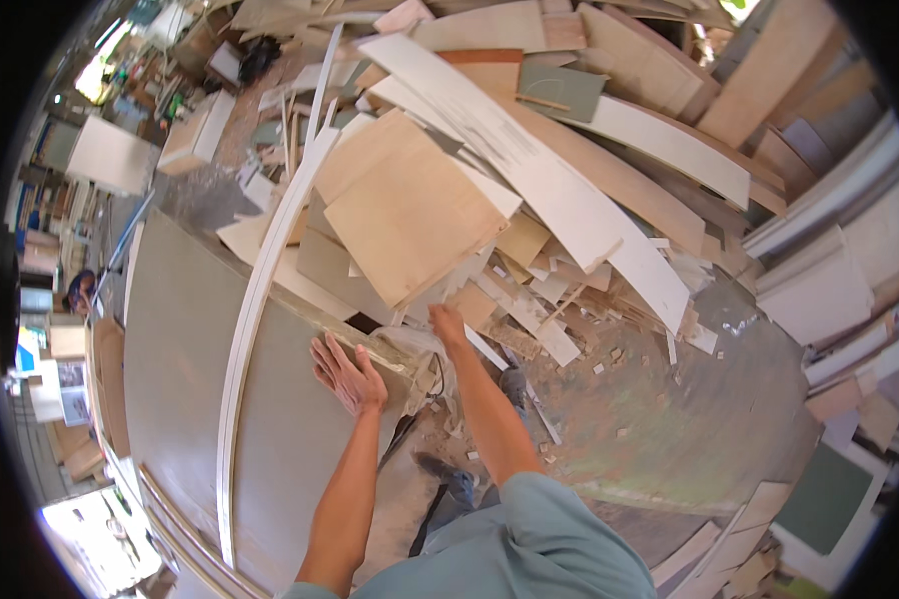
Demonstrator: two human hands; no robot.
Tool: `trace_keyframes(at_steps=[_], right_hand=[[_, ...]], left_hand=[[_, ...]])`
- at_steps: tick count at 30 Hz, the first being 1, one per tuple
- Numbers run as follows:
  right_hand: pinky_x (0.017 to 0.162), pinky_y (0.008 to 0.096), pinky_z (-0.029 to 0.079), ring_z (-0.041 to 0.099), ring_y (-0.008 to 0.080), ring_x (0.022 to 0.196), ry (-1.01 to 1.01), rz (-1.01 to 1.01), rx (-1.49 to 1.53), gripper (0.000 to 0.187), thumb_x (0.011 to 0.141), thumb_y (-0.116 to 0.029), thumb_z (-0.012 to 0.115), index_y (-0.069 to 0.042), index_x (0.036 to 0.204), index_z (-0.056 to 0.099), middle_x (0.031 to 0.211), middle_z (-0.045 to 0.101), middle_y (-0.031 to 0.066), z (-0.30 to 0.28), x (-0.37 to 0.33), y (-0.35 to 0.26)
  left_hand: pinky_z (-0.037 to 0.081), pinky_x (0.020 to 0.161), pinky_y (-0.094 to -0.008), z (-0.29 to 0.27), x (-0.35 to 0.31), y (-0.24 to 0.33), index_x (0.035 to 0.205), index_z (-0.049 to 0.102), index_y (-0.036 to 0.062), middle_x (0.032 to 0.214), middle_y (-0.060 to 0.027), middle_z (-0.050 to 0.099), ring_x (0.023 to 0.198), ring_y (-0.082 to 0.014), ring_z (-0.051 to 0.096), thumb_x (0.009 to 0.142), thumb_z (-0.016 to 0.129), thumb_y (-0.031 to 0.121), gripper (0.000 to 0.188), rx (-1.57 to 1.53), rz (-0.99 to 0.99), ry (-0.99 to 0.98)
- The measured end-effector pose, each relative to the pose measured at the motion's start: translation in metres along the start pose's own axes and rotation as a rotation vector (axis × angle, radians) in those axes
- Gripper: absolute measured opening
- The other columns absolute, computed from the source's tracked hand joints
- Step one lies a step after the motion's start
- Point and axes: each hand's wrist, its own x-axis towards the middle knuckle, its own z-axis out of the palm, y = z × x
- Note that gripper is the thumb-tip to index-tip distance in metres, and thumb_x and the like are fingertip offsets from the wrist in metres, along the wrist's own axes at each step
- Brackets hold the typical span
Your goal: The person measures and aligns wooden strips on a large workbench. They use a measuring tape to mark lengths, a hammer to secure parts, and move various wooden components around the workspace.
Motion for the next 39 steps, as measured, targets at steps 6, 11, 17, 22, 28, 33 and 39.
trace_keyframes(at_steps=[6, 11, 17, 22, 28, 33, 39], right_hand=[[0.055, 0.0361, 0.054, 0.066, 0.0207, 0.067, 0.237, 0.124, -0.005, 0.04, 0.087, -0.028, 0.075, 0.002, 0.11, 0.064, 0.087, 0.07, 0.01, 0.059, 0.042, -0.083], [0.046, 0.033, 0.055, 0.067, 0.0216, 0.063, 0.32, -0.197, -0.181, 0.036, 0.086, -0.024, 0.078, 0.005, 0.105, 0.065, 0.088, 0.07, 0.0136, 0.032, 0.061, -0.139], [0.048, 0.0339, 0.056, 0.069, 0.0244, 0.064, 0.376, -0.14, -0.335, 0.032, 0.086, -0.015, 0.074, 0.009, 0.105, 0.063, 0.089, 0.07, 0.0156, 0.003, 0.066, -0.189], [0.073, 0.0483, 0.055, 0.066, 0.0375, 0.094, 0.604, -0.237, -0.993, 0.049, 0.076, -0.016, 0.08, 0.01, 0.113, 0.059, 0.109, 0.064, 0.0228, -0.019, 0.054, -0.175], [0.1, 0.0489, 0.045, 0.046, 0.04, 0.125, 0.696, -0.66, -1.198, 0.082, 0.069, -0.036, 0.081, 0.004, 0.133, 0.048, 0.139, 0.04, 0.0232, -0.031, 0.082, -0.177], [0.107, 0.0558, 0.038, 0.033, 0.0391, 0.139, 0.574, -0.36, -1.341, 0.109, 0.065, -0.053, 0.083, 0.003, 0.144, 0.034, 0.15, 0.034, 0.0232, -0.008, 0.112, -0.232], [0.115, 0.0586, 0.027, 0.019, 0.0409, 0.147, 0.419, -0.165, -1.397, 0.137, 0.051, -0.062, 0.088, 0.0, 0.154, 0.02, 0.159, 0.022, 0.0223, -0.053, 0.157, -0.244]], left_hand=[[0.006, 0.12, -0.0535, -0.013, 0.007, 0.009, 0.156, 0.019, 0.0053, 0.163, -0.0217, 0.011, 0.151, -0.0383, 0.009, 0.102, 0.039, 0.043, 0.069, 0.044, -0.001, -0.04], [0.005, 0.12, -0.0561, -0.025, 0.011, 0.017, 0.156, 0.017, 0.0041, 0.163, -0.0223, 0.01, 0.151, -0.0396, 0.007, 0.1, 0.041, 0.042, 0.071, -0.008, -0.04, -0.098], [0.005, 0.12, -0.0557, -0.025, 0.012, 0.014, 0.156, 0.015, 0.0048, 0.163, -0.0215, 0.009, 0.151, -0.0385, 0.006, 0.101, 0.04, 0.042, 0.072, 0.011, -0.061, -0.129], [0.004, 0.12, -0.0556, -0.027, 0.013, 0.013, 0.157, 0.014, 0.0048, 0.163, -0.0213, 0.008, 0.151, -0.0384, 0.005, 0.1, 0.042, 0.041, 0.073, -0.001, -0.067, -0.15], [0.006, 0.119, -0.0586, -0.028, 0.014, 0.013, 0.154, 0.02, 0.0016, 0.162, -0.0242, 0.011, 0.15, -0.0409, 0.008, 0.097, 0.047, 0.039, 0.074, -0.029, -0.071, -0.144], [0.007, 0.118, -0.0594, -0.03, 0.015, 0.01, 0.154, 0.019, -0.0003, 0.161, -0.0271, 0.012, 0.149, -0.0441, 0.01, 0.098, 0.045, 0.04, 0.074, -0.04, -0.07, -0.16], [0.008, 0.117, -0.0614, -0.034, 0.019, 0.013, 0.154, 0.021, -0.0012, 0.16, -0.0288, 0.014, 0.148, -0.0454, 0.012, 0.096, 0.048, 0.037, 0.074, -0.086, -0.068, -0.16]])
